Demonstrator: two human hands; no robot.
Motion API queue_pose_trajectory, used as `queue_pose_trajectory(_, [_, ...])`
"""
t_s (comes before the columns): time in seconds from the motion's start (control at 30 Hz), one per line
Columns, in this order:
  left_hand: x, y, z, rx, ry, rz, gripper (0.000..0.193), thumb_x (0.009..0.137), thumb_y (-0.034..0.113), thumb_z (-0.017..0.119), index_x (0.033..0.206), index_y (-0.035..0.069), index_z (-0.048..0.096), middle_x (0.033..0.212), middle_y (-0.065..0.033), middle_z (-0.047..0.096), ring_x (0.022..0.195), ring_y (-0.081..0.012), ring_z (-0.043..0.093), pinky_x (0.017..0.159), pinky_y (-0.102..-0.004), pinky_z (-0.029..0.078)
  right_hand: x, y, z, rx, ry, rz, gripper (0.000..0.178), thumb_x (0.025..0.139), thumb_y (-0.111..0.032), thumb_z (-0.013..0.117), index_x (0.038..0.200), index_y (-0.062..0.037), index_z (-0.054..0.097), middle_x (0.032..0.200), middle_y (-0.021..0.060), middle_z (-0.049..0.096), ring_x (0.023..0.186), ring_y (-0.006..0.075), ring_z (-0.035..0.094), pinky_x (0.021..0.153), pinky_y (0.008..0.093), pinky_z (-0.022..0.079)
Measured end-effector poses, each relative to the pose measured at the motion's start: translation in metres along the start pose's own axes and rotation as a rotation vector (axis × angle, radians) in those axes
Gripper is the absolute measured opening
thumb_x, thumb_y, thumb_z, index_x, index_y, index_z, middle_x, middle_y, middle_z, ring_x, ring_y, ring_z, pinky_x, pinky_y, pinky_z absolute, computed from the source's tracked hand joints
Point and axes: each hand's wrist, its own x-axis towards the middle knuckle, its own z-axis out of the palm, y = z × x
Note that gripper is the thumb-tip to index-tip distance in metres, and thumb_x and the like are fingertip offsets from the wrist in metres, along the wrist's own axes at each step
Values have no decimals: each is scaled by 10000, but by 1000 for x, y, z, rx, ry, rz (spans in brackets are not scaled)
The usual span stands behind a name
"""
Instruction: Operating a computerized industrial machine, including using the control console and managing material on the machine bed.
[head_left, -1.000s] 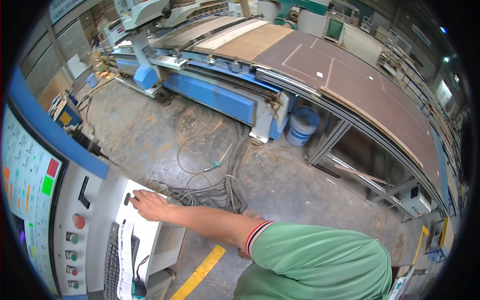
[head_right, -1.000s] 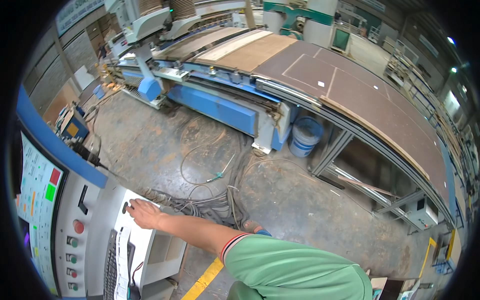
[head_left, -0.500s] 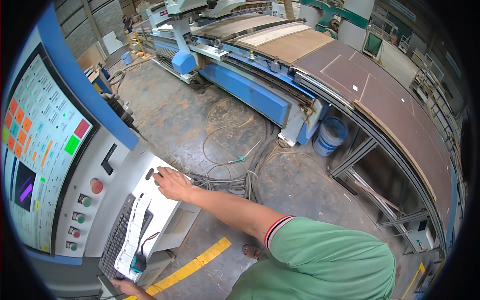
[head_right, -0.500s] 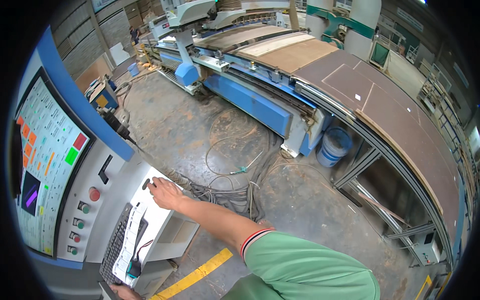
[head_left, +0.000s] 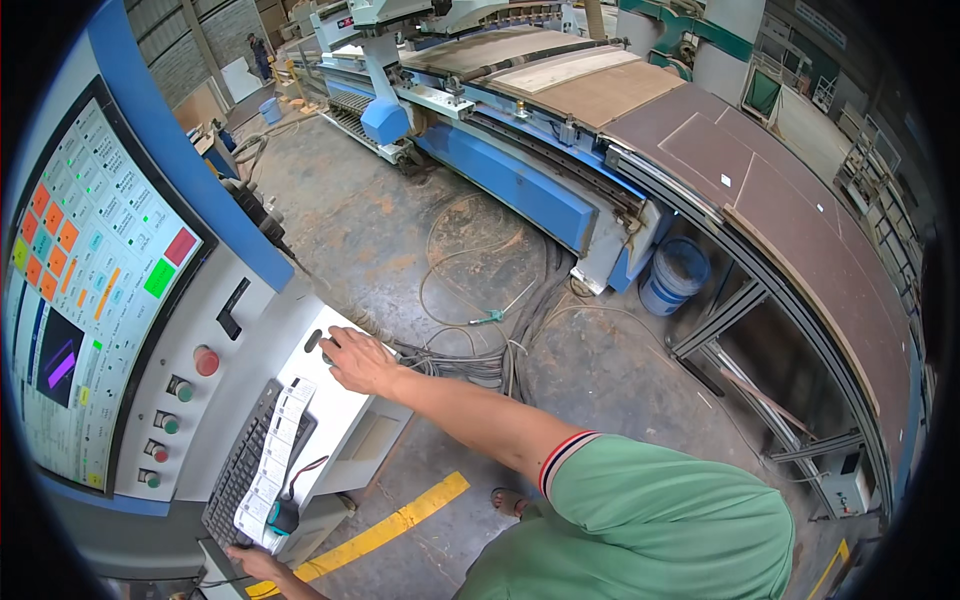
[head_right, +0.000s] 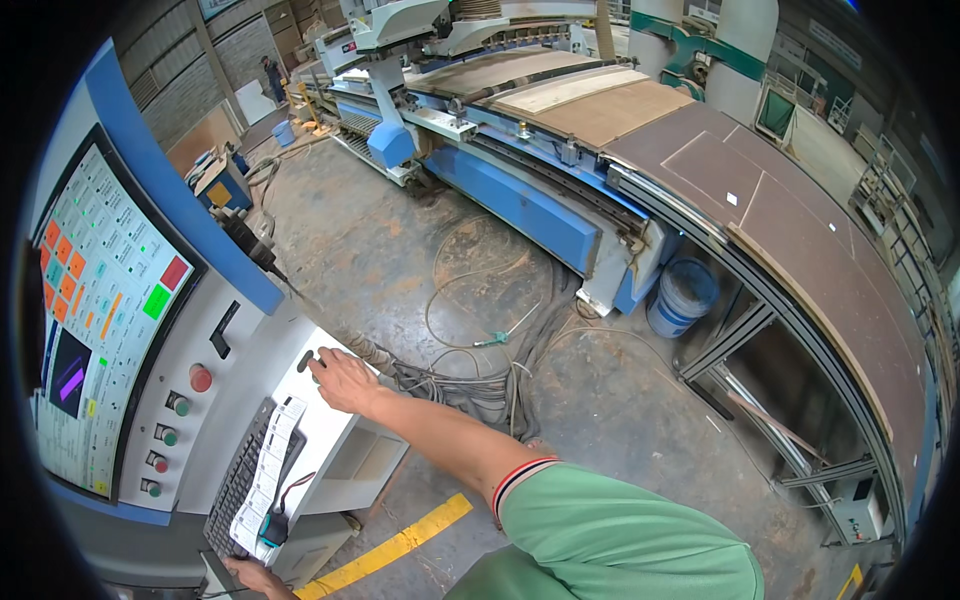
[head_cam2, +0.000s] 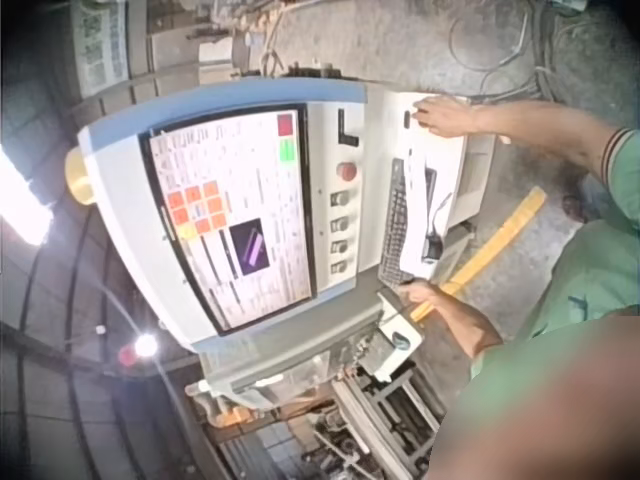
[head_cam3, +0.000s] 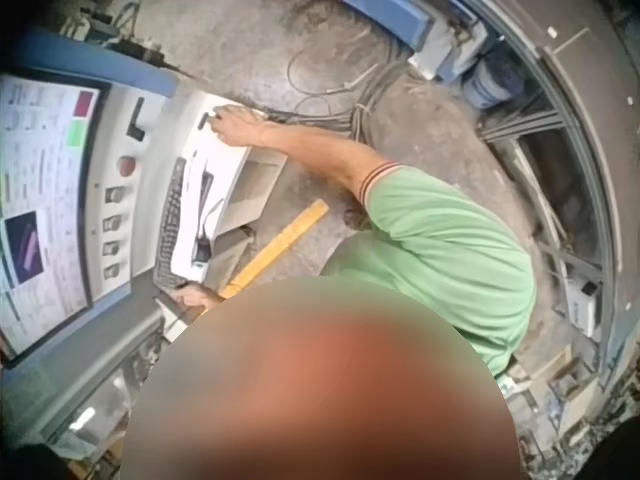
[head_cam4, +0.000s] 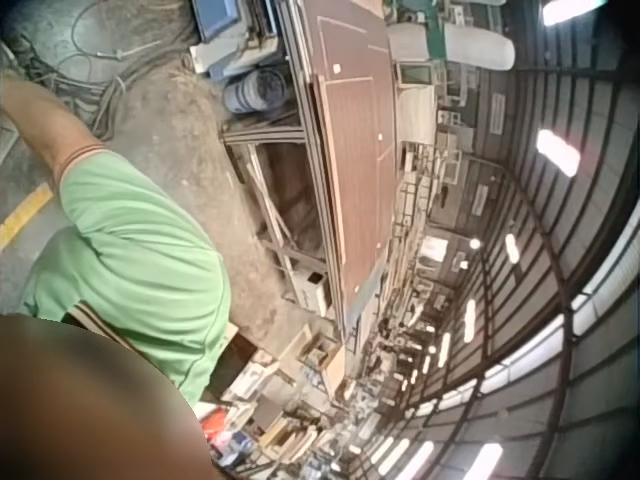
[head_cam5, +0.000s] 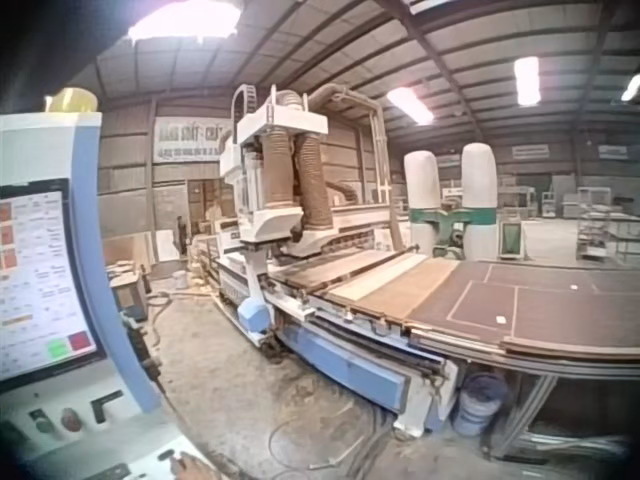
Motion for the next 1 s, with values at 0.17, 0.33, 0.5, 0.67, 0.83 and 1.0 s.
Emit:
queue_pose_trajectory(0.17, [1, 2, -2, 28, -28, -3, 1056, 992, 757, 311, 1038, -234, 670, 1124, -405, 666, 1072, -527, 637, 968, -522, 479, 0, 1, 0, -1, -10, 1, 506, 889, -169, 681, 1355, -30, 542, 1368, 210, 504, 1253, 387, 546, 1025, 488, 514])
queue_pose_trajectory(0.33, [1, 3, 1, -14, 3, -25, 1060, 988, 763, 322, 1057, -237, 664, 1138, -407, 661, 1084, -530, 634, 971, -529, 477, -1, -1, -3, 4, -16, 15, 506, 895, -170, 679, 1359, -24, 540, 1382, 219, 499, 1267, 390, 540, 1038, 488, 507])
queue_pose_trajectory(0.5, [0, 3, 2, -11, 15, -19, 1089, 989, 780, 286, 1053, -243, 654, 1116, -418, 656, 1046, -556, 617, 953, -564, 467, 1, 0, -1, -1, -23, 9, 513, 895, -165, 680, 1363, -17, 533, 1395, 221, 492, 1273, 397, 538, 1041, 498, 505])
queue_pose_trajectory(0.67, [3, 0, 0, 0, 24, 1, 1094, 983, 787, 290, 1045, -243, 656, 1110, -415, 659, 1043, -554, 618, 953, -565, 466, 0, -2, -2, -1, -13, 6, 508, 892, -162, 682, 1356, -17, 535, 1370, 217, 500, 1250, 396, 548, 1020, 501, 517])
queue_pose_trajectory(0.83, [0, 4, -1, 1, -13, -62, 1028, 1000, 742, 322, 1098, -223, 664, 1177, -392, 660, 1118, -514, 631, 986, -514, 474, -1, -1, -2, -4, -5, -5, 500, 889, -161, 684, 1346, -19, 539, 1352, 214, 506, 1233, 394, 557, 999, 498, 529])
queue_pose_trajectory(1.0, [-8, 10, -2, -3, -23, -15, 1022, 997, 737, 332, 1108, -225, 661, 1181, -395, 657, 1126, -516, 626, 996, -507, 469, -1, 1, -2, -7, 5, 1, 488, 887, -164, 685, 1332, -18, 547, 1345, 208, 506, 1226, 390, 558, 1014, 487, 520])
